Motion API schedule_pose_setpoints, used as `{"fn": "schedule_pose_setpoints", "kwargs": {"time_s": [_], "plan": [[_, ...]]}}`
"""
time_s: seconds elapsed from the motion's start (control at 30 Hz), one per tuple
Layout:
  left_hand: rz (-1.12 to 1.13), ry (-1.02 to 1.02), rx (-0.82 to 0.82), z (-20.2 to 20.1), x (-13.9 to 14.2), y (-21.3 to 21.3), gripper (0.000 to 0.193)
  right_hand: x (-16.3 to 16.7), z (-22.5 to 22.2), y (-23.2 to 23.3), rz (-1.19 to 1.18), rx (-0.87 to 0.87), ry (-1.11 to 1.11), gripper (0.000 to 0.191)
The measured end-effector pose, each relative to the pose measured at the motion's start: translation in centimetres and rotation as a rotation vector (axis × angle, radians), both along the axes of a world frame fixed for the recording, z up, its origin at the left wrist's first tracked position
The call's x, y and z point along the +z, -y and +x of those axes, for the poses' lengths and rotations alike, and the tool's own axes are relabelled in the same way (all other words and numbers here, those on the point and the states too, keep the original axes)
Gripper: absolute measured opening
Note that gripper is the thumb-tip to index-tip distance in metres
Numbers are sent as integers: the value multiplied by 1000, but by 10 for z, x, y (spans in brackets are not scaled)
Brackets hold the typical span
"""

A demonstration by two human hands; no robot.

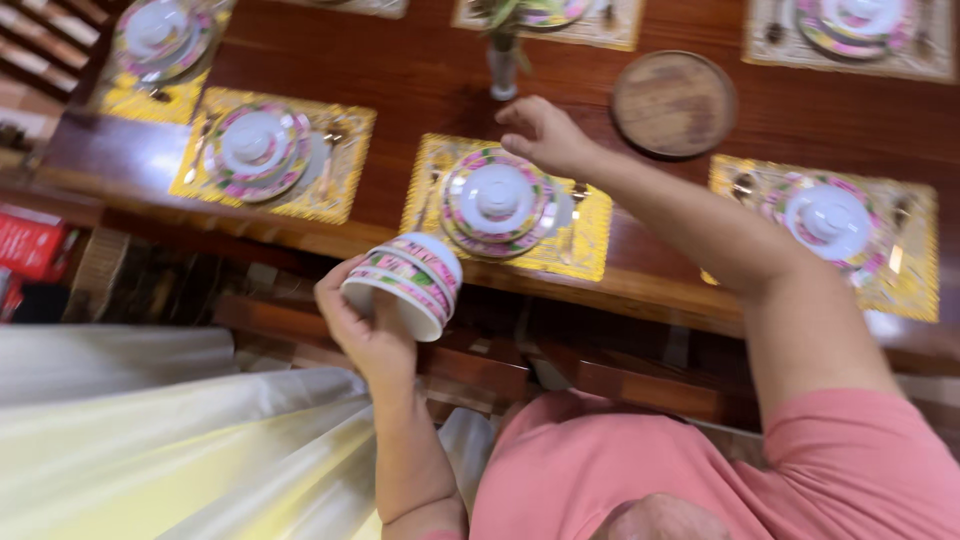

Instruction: The person places spoons and forks beside plates on a set dining table, then retrieves stacks of bowls from a cabinet and places a bowl on each plate setting. They then carry remaining bowls to the kitchen counter and handle a cutlery tray, covering it with a lid.

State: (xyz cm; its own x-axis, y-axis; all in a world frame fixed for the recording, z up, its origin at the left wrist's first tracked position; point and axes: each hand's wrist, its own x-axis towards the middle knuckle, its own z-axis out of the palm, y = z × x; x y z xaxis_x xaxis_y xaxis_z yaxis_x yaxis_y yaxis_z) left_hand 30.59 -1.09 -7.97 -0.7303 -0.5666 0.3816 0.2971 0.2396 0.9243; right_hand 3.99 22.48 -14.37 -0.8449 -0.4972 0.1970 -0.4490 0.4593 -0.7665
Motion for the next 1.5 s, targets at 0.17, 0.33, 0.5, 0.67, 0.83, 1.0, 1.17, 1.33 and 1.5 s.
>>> {"fn": "schedule_pose_setpoints", "kwargs": {"time_s": [0.17, 0.33, 0.5, 0.67, 0.83, 1.0, 1.17, 1.33, 1.5], "plan": [[130, -69, -105, 12, 10, -52, 26, 107, 77, -98, 106, 154, -68, 30], [70, -90, -264, 33, 26, -125, 29, 180, 184, -213, 357, 25, -2, 27], [167, -49, -525, 73, 40, -219, 32, 213, 289, -341, 371, -130, -118, 26], [271, 25, -767, 100, 45, -318, 32, 209, 407, -481, 336, -466, -60, 28], [309, 97, -889, 121, 31, -409, 32, 157, 499, -602, 101, -844, 37, 26], [290, 142, -1001, 129, 29, -474, 30, 89, 541, -662, 389, -1023, -103, 22], [133, 223, -1107, 129, 29, -519, 31, 54, 558, -667, 560, -1113, -269, 28], [-52, 174, -1214, 133, 25, -546, 34, 56, 558, -665, 482, -1139, -324, 31], [-38, 211, -1182, 136, 30, -562, 35, 71, 559, -673, 555, -1094, -173, 37]]}}
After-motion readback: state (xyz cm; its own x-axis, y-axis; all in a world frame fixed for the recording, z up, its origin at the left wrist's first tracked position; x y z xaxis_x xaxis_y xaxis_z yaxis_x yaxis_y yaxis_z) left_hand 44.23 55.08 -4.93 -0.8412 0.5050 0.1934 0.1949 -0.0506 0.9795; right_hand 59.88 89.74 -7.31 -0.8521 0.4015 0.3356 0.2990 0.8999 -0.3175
